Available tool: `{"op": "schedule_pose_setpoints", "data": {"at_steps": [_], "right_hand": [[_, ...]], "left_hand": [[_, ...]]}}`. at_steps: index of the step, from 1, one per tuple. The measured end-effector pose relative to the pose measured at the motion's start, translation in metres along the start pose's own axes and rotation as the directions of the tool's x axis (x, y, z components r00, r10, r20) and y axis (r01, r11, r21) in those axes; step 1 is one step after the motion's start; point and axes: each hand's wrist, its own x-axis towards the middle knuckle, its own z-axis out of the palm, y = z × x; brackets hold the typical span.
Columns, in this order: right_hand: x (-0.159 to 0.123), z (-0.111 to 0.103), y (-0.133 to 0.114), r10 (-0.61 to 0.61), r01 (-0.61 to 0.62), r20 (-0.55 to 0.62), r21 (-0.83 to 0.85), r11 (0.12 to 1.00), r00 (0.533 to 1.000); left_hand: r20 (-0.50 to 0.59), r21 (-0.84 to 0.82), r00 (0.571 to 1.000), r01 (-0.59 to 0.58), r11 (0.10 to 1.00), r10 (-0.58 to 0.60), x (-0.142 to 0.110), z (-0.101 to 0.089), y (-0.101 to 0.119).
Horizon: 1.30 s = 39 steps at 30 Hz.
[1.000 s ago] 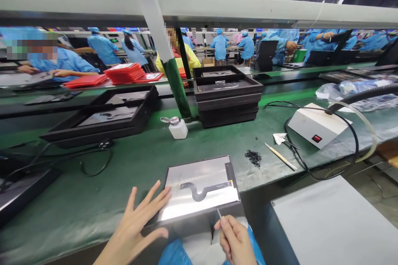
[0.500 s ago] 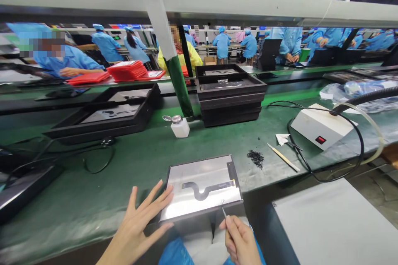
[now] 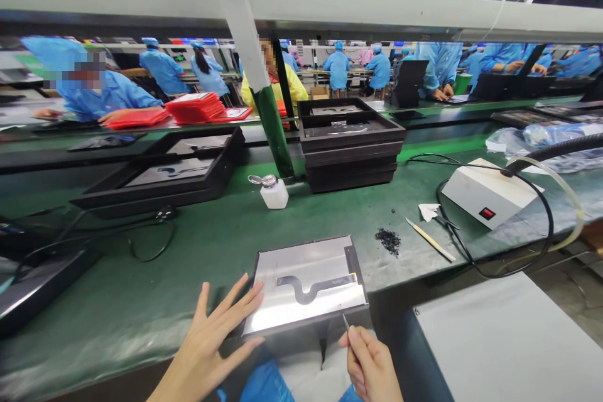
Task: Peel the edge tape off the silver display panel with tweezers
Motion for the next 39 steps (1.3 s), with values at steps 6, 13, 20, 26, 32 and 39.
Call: {"op": "schedule_pose_setpoints", "data": {"at_steps": [6, 13, 20, 26, 32, 39], "right_hand": [[-0.001, 0.000, -0.003, -0.004, 0.005, -0.026, 0.016, 1.000, 1.000], [-0.002, -0.004, -0.006, -0.004, 0.004, -0.034, -0.005, 1.000, 0.999], [-0.004, -0.006, -0.011, -0.004, 0.005, -0.024, 0.022, 1.000, 1.000], [-0.005, -0.010, -0.012, -0.008, 0.009, -0.032, 0.026, 1.000, 0.999], [0.000, -0.018, -0.007, 0.020, -0.020, -0.023, 0.016, 1.000, 1.000], [0.001, -0.026, -0.007, -0.018, 0.019, -0.045, 0.009, 1.000, 0.999]], "left_hand": [[0.007, 0.025, 1.000, -0.016, 1.000, 0.016, -0.002, 0.002, -0.001], [0.000, 0.012, 1.000, -0.011, 1.000, 0.011, -0.002, 0.003, -0.002], [0.011, 0.023, 1.000, -0.022, 0.999, 0.022, -0.004, 0.004, -0.003], [0.019, -0.006, 1.000, -0.009, 1.000, 0.009, -0.004, 0.004, -0.004], [0.018, -0.031, 1.000, 0.008, 0.999, -0.008, 0.000, 0.000, -0.001], [0.014, -0.019, 1.000, -0.002, 1.000, 0.002, -0.002, 0.002, -0.003]]}}
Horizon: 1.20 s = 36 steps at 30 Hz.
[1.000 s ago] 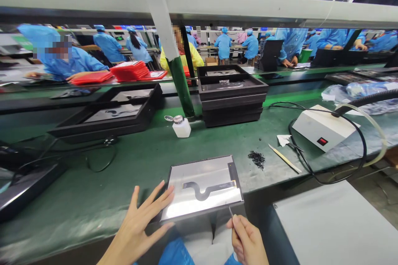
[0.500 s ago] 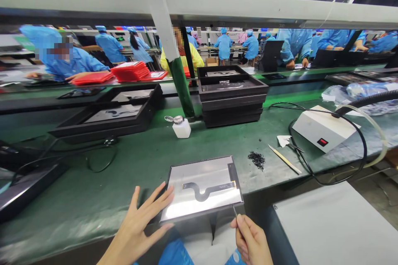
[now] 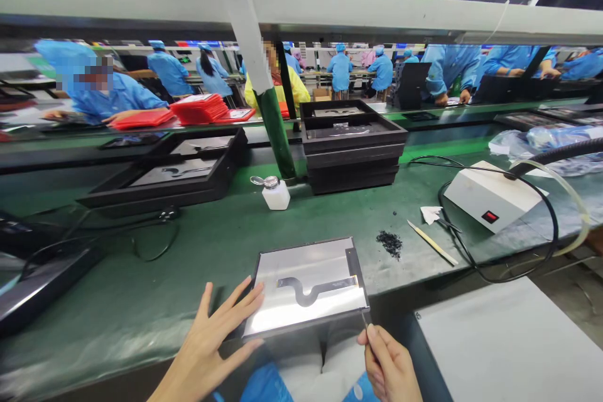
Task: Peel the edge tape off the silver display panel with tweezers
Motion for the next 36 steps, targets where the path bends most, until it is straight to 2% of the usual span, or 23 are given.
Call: {"op": "schedule_pose_setpoints", "data": {"at_steps": [10, 17, 32, 36], "right_hand": [[-0.006, -0.001, -0.010, -0.016, 0.017, -0.024, 0.021, 1.000, 1.000], [-0.011, 0.002, -0.018, -0.030, 0.032, -0.050, 0.043, 0.999, 0.998], [-0.007, -0.012, -0.014, -0.048, 0.049, -0.046, 0.016, 0.999, 0.998], [-0.006, -0.012, -0.013, -0.057, 0.059, -0.075, 0.023, 0.998, 0.996]], "left_hand": [[-0.025, -0.031, 1.000, 0.008, 0.999, -0.009, 0.000, 0.001, 0.000], [0.002, -0.008, 1.000, 0.008, 1.000, -0.008, -0.001, 0.001, -0.001], [-0.007, -0.024, 1.000, 0.010, 1.000, -0.010, 0.000, 0.000, -0.001], [-0.008, -0.043, 1.000, 0.021, 0.999, -0.022, -0.001, 0.001, -0.001]]}}
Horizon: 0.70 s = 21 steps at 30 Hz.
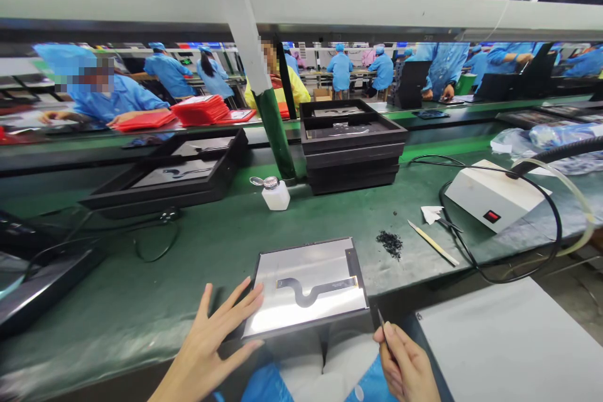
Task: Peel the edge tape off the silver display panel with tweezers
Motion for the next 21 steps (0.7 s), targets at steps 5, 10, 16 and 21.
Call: {"op": "schedule_pose_setpoints", "data": {"at_steps": [5, 10, 16, 21], "right_hand": [[-0.003, -0.008, -0.011, -0.029, 0.030, -0.059, 0.028, 0.999, 0.998], [-0.009, -0.020, -0.030, -0.069, 0.070, -0.187, -0.003, 0.998, 0.980], [-0.009, -0.015, -0.032, -0.102, 0.083, -0.179, -0.111, 0.990, 0.979], [0.001, -0.006, -0.035, -0.172, 0.146, -0.076, -0.264, 0.953, 0.982]], "left_hand": [[0.009, 0.017, 1.000, -0.005, 1.000, 0.005, 0.000, 0.000, 0.000], [0.011, 0.023, 1.000, -0.006, 1.000, 0.006, 0.001, 0.000, 0.000], [0.016, 0.063, 1.000, -0.009, 0.998, 0.008, -0.002, 0.000, 0.000], [0.030, 0.121, 0.995, -0.102, 0.987, 0.099, 0.012, -0.011, -0.008]]}}
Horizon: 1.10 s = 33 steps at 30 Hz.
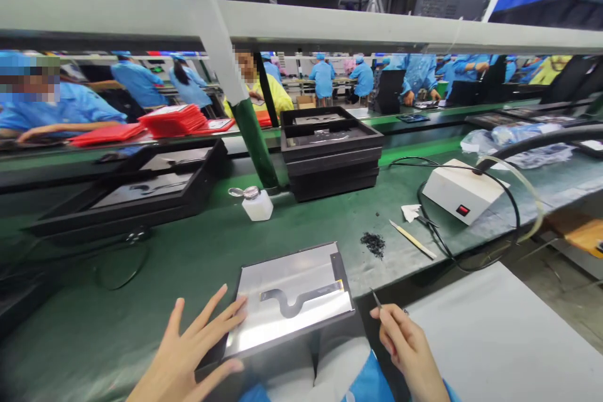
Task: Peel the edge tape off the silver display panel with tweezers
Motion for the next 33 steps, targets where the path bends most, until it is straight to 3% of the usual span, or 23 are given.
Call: {"op": "schedule_pose_setpoints", "data": {"at_steps": [4, 8, 11, 14, 19, 25, 30, 33], "right_hand": [[0.015, -0.002, -0.015, -0.150, 0.163, 0.098, -0.151, 0.975, 0.984], [0.029, -0.006, -0.040, -0.330, 0.372, 0.171, -0.463, 0.805, 0.928], [0.035, -0.005, -0.057, -0.414, 0.442, 0.195, -0.602, 0.665, 0.889], [0.039, -0.002, -0.067, -0.467, 0.475, 0.214, -0.674, 0.565, 0.858], [0.047, -0.009, -0.077, -0.500, 0.529, 0.254, -0.652, 0.544, 0.828], [0.063, -0.026, -0.093, -0.514, 0.595, 0.322, -0.584, 0.553, 0.795], [0.087, -0.043, -0.110, -0.581, 0.640, 0.318, -0.573, 0.512, 0.749], [0.110, -0.057, -0.106, -0.638, 0.575, 0.193, -0.671, 0.468, 0.745]], "left_hand": [[-0.076, 0.024, 0.992, -0.102, 0.994, 0.104, 0.051, -0.024, 0.003], [-0.022, -0.113, 0.954, -0.299, 0.947, 0.299, 0.134, -0.040, 0.028], [0.032, -0.314, 0.919, -0.364, 0.877, 0.393, 0.194, -0.030, 0.053], [0.085, -0.521, 0.876, -0.367, 0.771, 0.474, 0.233, -0.005, 0.076], [0.147, -0.716, 0.859, -0.249, 0.652, 0.490, 0.256, 0.034, 0.094], [0.147, -0.799, 0.857, -0.192, 0.570, 0.494, 0.266, 0.051, 0.093], [0.158, -0.890, 0.925, -0.019, 0.456, 0.347, 0.271, 0.056, 0.084], [0.162, -0.930, 0.972, 0.093, 0.356, 0.170, 0.272, 0.061, 0.073]]}}
